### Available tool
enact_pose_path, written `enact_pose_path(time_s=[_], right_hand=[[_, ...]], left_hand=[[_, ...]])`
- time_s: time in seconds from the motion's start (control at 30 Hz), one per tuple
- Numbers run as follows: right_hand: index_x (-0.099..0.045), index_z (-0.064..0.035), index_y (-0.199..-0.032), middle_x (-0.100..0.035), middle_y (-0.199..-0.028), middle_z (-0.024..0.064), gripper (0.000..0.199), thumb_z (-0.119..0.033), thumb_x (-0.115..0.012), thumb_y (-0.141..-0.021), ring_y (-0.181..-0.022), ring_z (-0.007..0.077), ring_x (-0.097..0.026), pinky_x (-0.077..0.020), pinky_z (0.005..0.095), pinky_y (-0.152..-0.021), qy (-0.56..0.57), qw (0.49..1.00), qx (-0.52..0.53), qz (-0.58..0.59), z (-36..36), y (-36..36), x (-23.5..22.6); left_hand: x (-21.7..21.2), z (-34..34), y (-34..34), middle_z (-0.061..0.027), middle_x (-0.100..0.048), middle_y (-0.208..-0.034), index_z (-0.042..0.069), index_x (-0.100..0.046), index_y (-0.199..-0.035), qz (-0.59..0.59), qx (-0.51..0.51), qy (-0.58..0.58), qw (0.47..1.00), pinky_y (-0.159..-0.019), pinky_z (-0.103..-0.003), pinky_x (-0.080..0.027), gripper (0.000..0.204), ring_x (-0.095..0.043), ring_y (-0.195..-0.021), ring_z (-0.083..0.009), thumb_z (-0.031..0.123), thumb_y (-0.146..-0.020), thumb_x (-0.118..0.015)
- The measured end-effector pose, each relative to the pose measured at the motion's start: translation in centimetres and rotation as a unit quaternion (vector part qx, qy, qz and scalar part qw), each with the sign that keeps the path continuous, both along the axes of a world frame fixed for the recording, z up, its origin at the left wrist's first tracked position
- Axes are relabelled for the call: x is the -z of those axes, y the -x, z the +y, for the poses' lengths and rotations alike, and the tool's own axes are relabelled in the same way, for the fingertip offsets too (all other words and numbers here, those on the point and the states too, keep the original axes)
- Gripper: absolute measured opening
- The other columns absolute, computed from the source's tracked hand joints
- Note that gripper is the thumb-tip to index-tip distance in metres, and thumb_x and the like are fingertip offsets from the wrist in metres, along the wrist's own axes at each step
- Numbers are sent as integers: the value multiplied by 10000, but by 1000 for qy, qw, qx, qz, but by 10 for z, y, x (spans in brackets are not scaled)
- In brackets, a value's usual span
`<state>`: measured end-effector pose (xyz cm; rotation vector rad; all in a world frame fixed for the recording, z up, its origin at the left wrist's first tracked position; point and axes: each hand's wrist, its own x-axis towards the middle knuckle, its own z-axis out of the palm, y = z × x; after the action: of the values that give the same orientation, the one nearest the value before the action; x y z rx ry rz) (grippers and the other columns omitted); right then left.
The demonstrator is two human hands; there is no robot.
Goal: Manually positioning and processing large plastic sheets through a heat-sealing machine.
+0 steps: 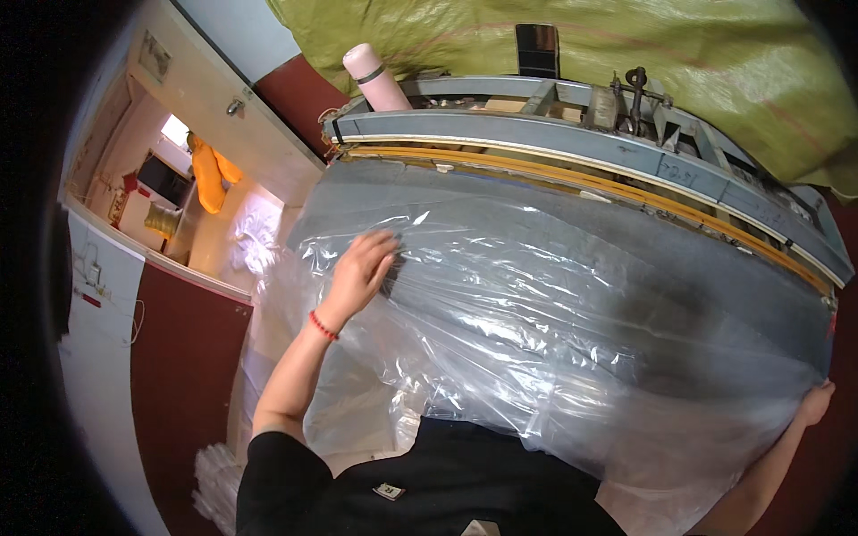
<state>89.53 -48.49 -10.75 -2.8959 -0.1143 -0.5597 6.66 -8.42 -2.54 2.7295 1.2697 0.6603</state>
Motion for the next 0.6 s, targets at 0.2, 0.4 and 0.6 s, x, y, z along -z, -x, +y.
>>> enact_pose_path(time_s=[0.2,0.4,0.6], right_hand=[[-495,-128,-1064,-579,-1027,160,366,-391,-308,-889,-938,368,-539,-422,458,-739,-26,1000,4,1,15,22,-7],[-487,-134,-1098,-577,-1034,161,379,-397,-309,-892,-950,363,-532,-421,445,-755,-23,1000,0,-5,15,28,-9],[-477,-47,-1159,-535,-1104,203,438,-369,-319,-907,-1001,382,-501,-393,437,-808,-43,998,-28,26,-106,-23,17]], left_hand=[[43,89,-35,-201,-435,-1243,-27,-481,-1143,43,39,-75,995,-972,-378,-324,409,-380,-1182,-350,225,-827,-544],[36,109,-44,-205,-399,-1274,-12,-414,-1220,-32,-14,2,999,-1003,-393,-271,514,-344,-1211,-334,294,-826,-541],[17,30,-58,-171,-428,-1261,52,-512,-1150,13,20,20,1000,-967,-420,-305,453,-368,-1188,-354,275,-770,-616]])
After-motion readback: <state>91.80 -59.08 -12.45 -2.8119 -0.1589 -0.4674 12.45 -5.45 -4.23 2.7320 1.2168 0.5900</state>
